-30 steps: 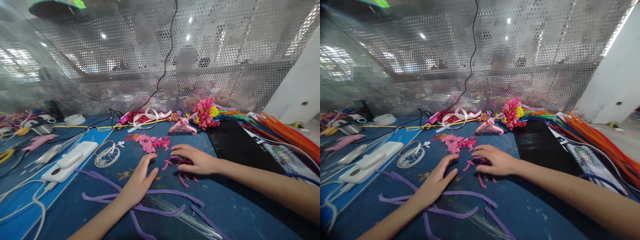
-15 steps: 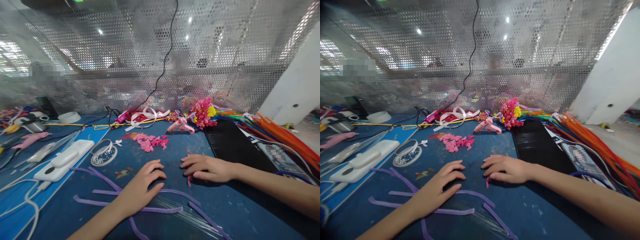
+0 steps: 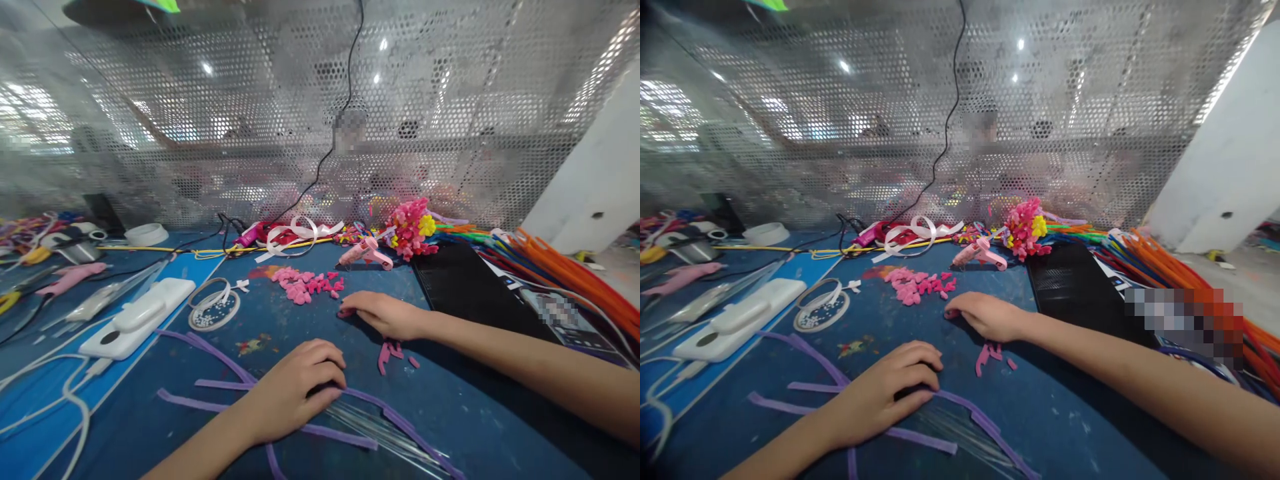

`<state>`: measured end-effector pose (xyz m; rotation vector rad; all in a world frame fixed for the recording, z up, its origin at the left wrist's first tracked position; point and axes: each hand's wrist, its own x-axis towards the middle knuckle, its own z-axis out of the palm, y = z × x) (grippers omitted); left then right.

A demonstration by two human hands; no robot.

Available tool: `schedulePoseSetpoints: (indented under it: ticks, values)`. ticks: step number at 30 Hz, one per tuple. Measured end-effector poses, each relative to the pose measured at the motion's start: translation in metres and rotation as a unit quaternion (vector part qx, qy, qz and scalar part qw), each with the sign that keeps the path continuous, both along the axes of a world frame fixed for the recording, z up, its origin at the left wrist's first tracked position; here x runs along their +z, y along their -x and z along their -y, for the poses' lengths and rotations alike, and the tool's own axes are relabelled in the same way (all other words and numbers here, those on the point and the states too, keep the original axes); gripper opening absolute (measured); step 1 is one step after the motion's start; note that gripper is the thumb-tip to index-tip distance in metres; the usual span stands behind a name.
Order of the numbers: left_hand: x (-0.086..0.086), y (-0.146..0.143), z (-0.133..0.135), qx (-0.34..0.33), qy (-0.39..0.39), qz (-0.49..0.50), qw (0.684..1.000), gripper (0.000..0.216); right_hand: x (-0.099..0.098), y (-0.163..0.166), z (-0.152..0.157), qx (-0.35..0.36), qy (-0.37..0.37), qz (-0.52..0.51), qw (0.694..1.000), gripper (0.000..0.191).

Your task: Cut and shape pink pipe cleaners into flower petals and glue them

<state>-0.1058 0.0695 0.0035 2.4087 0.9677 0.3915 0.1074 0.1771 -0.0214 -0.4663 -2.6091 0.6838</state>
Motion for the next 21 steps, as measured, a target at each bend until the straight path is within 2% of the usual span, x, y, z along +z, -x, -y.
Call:
schedulePoseSetpoints:
  ticks: [3, 7, 10, 13, 18, 21]
  values:
    - [-0.001, 0.001, -0.003, 0.032, 0.029, 0.041, 0.998, 0.017, 0.008, -0.024, 0.012, 0.023, 0.039, -0.002, 0.999, 0.028]
    - [-0.001, 0.002, -0.003, 0.077, 0.026, 0.046, 0.996, 0.019, 0.014, -0.033, 0.022, -0.030, 0.026, -0.021, 0.999, 0.031]
    - [0.001, -0.001, 0.002, -0.004, 0.015, 0.002, 1.000, 0.025, 0.011, -0.029, 0.031, -0.002, -0.024, 0.052, 0.998, 0.049]
    - [0.003, -0.005, 0.007, -0.078, 0.026, -0.021, 0.996, 0.029, 0.005, -0.032, 0.045, 0.025, -0.068, 0.103, 0.992, 0.050]
    - [0.003, -0.008, 0.009, -0.078, 0.036, -0.007, 0.996, 0.023, -0.005, -0.048, 0.057, -0.031, -0.093, 0.073, 0.993, 0.029]
    - [0.004, -0.008, 0.009, -0.073, 0.033, -0.005, 0.997, 0.023, -0.002, -0.049, 0.056, -0.076, -0.137, 0.099, 0.983, 0.023]
